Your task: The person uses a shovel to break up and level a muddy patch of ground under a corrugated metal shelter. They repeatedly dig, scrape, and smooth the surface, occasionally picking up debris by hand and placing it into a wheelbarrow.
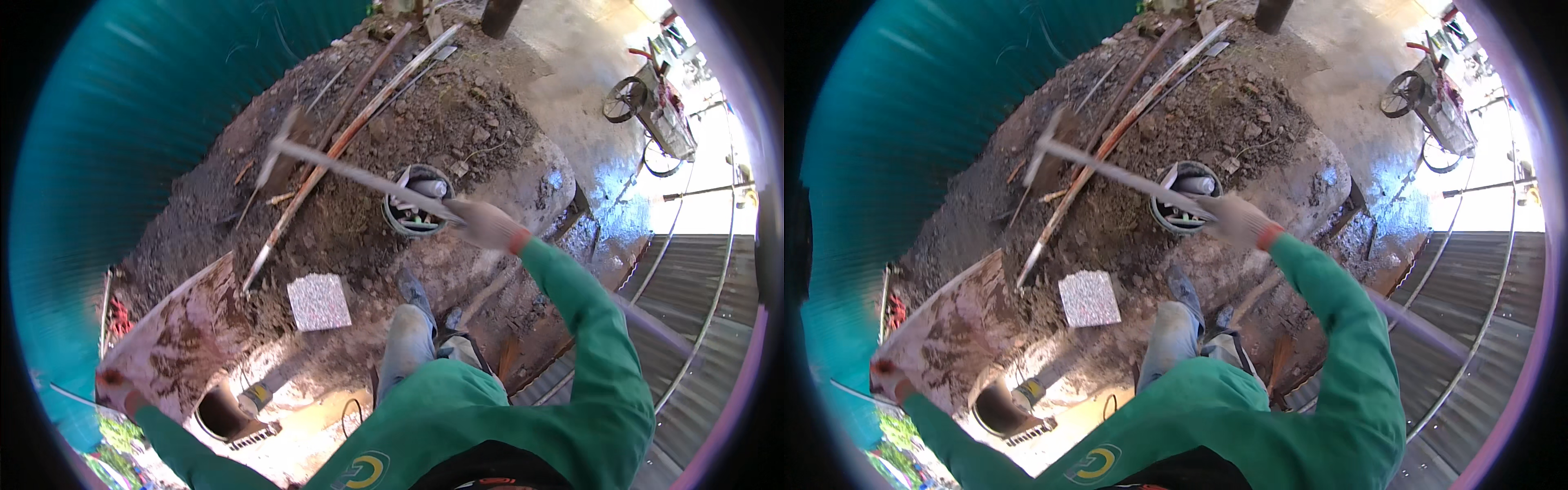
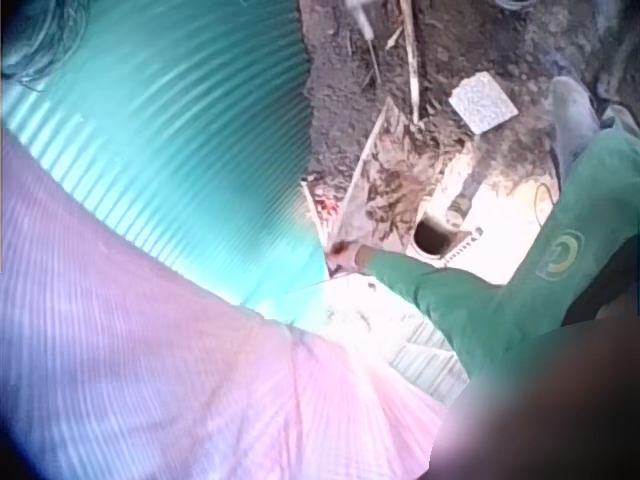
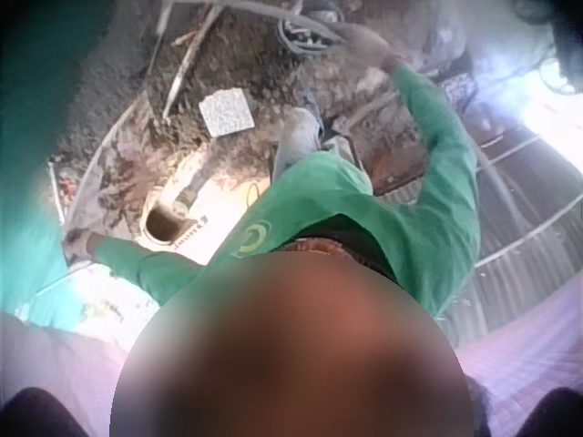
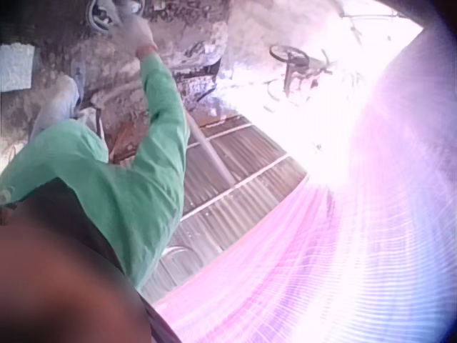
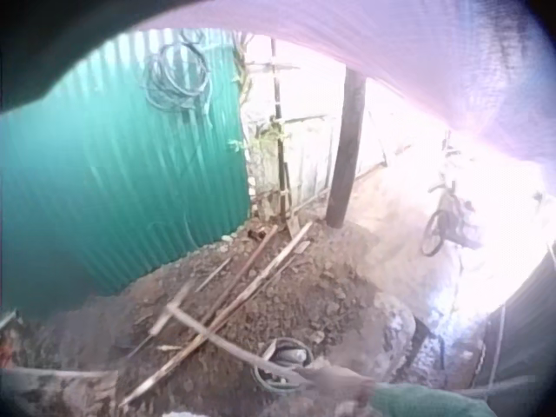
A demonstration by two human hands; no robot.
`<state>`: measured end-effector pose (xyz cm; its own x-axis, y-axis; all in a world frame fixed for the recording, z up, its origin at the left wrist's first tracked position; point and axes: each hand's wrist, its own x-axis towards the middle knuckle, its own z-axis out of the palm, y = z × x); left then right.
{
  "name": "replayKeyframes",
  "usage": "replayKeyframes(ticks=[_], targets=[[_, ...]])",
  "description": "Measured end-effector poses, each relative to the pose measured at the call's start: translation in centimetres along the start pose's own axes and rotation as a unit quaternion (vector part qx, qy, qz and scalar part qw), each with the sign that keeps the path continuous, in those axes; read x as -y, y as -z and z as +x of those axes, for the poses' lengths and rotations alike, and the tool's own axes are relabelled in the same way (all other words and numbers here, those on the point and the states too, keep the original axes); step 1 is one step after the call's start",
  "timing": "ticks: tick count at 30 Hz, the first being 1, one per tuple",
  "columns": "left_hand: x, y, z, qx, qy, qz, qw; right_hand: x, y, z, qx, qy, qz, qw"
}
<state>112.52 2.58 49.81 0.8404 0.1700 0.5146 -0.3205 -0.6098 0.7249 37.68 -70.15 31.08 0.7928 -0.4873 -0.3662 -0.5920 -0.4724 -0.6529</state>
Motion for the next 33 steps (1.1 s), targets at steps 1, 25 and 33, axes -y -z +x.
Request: replayKeyframes(ticks=[1, 25, 33], targets=[[-0.8, 1.2, 0.9, 0.021, -0.066, -0.058, 0.996, 0.9, 0.0, 4.0, -0.007, 0.043, -0.01, 0.999], [-29.0, -25.6, -21.2, 0.098, 0.014, -0.349, 0.932, -27.0, -14.1, -38.1, -0.256, -0.614, 0.154, 0.73], [-50.4, -42.5, -29.3, 0.313, 0.124, -0.461, 0.821, -29.0, -13.1, -50.5, -0.33, -0.674, 0.412, 0.517]])
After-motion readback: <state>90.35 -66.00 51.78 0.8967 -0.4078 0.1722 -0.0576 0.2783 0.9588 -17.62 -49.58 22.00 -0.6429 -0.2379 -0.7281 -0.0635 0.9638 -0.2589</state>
